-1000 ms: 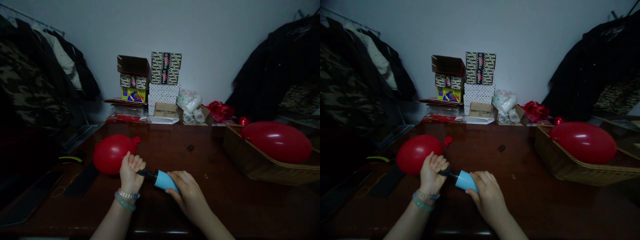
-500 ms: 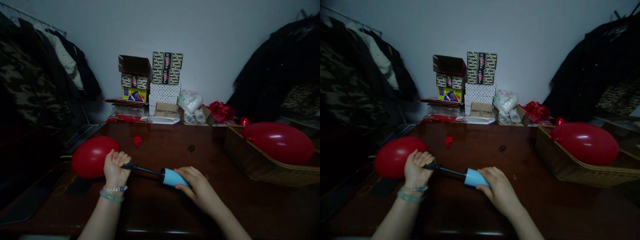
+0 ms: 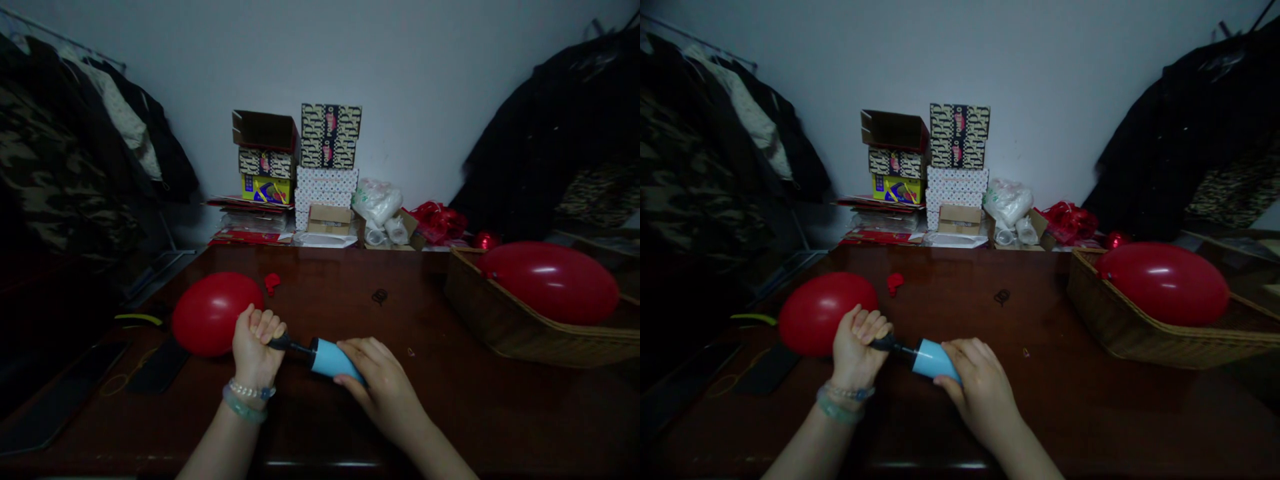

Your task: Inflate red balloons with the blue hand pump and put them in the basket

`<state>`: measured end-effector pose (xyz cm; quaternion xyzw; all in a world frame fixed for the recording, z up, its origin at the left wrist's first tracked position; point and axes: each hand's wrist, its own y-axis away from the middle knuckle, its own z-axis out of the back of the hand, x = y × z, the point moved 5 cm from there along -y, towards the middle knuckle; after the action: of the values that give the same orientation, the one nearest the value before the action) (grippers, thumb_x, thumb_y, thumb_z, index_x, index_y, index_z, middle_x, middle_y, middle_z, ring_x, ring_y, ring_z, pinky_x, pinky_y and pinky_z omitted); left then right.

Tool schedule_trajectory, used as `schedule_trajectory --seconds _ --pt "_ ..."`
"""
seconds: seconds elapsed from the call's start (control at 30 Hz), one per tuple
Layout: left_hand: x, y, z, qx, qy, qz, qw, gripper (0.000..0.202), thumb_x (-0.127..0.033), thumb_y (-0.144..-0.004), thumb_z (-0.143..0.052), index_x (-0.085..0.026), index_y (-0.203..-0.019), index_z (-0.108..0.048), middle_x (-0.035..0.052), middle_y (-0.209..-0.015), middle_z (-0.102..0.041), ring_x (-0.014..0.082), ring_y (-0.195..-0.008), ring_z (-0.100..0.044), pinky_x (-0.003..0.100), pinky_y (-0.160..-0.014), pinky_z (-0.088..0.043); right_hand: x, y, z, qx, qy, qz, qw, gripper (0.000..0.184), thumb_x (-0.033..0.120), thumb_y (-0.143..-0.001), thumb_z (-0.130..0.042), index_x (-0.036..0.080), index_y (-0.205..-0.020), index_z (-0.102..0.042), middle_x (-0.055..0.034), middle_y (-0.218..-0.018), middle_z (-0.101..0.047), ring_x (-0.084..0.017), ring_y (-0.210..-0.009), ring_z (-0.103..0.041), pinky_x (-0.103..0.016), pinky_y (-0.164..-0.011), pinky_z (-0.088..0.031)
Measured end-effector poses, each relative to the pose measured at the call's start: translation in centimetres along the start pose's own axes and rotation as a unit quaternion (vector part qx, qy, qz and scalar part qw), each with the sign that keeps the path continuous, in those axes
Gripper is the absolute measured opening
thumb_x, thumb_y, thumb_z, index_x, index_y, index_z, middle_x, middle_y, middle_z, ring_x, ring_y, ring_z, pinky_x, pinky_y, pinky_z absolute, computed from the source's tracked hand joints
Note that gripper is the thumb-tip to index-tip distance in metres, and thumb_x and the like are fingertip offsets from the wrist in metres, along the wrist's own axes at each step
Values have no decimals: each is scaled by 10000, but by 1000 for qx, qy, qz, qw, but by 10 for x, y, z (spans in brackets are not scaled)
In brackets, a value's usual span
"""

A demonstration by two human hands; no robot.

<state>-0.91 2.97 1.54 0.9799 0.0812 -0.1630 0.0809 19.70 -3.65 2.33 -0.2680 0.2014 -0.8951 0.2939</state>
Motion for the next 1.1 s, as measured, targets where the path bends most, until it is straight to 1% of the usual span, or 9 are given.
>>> schedule_trajectory --seconds 0.1,0.2,0.33,0.47,0.53,0.6,0.77,0.9,1.1 --pt "7 6 -4 0 -17 4 1000 468 -161 -769 -591 -201 -539 -184 -94 -418 -232 33 -320 -243 205 -379 -265 4 1 -4 -11 -8 7 1000 377 342 -906 -590 187 -1245 -533 -129 -1100 -631 -263 -960 -591 -453 -837 -513" --pt "2 6 -7 0 -26 -7 1000 466 -166 -779 -574 -200 -529 -183 -89 -409 -227 36 -319 -237 207 -377 -261 2 1 -6 -2 -26 9 1000 388 342 -905 -595 195 -1257 -527 -123 -1114 -630 -257 -980 -591 -441 -856 -514" --pt "-21 0 -7 11 -30 -40 999 447 -156 -795 -543 -198 -520 -193 -84 -401 -228 45 -318 -233 212 -367 -249 -6 -1 -2 15 -40 8 999 406 341 -904 -599 198 -1277 -523 -113 -1146 -632 -245 -1012 -593 -418 -891 -512" --pt "-47 -8 -2 8 -19 -82 996 435 -142 -799 -518 -195 -516 -191 -85 -398 -226 45 -313 -224 211 -370 -260 -18 -2 4 43 -28 -11 999 399 329 -899 -611 222 -1277 -536 -95 -1172 -634 -238 -1041 -591 -414 -919 -500" --pt "-55 -10 0 5 -14 -96 995 423 -132 -794 -511 -195 -517 -197 -86 -401 -227 44 -313 -226 209 -367 -255 -22 -2 7 49 -24 -14 998 399 324 -899 -612 232 -1280 -536 -89 -1180 -632 -236 -1052 -588 -416 -933 -492" --pt "-58 -9 0 4 -11 -100 995 410 -122 -786 -505 -195 -518 -204 -87 -403 -225 43 -313 -227 207 -366 -250 -23 -2 9 49 -20 -15 999 390 318 -900 -611 229 -1273 -541 -91 -1175 -634 -240 -1053 -588 -425 -936 -488" --pt "-48 -6 0 0 -2 -91 996 402 -116 -773 -512 -194 -521 -208 -89 -405 -230 40 -314 -224 202 -371 -254 -20 -2 8 27 4 -15 1000 367 287 -903 -602 213 -1259 -550 -104 -1154 -633 -253 -1036 -586 -447 -916 -492" --pt "-29 -2 -3 5 -14 -63 998 417 -128 -768 -535 -197 -523 -206 -90 -412 -225 42 -320 -229 209 -377 -253 -11 -1 3 8 -2 -4 1000 371 296 -895 -614 199 -1247 -549 -113 -1135 -637 -257 -1007 -591 -445 -886 -505" --pt "-2 7 -8 1 -28 -29 999 434 -159 -785 -557 -201 -516 -220 -86 -410 -225 45 -324 -222 214 -369 -239 5 3 -8 -43 -23 11 999 363 302 -898 -604 174 -1233 -542 -132 -1097 -640 -266 -969 -597 -442 -846 -519"
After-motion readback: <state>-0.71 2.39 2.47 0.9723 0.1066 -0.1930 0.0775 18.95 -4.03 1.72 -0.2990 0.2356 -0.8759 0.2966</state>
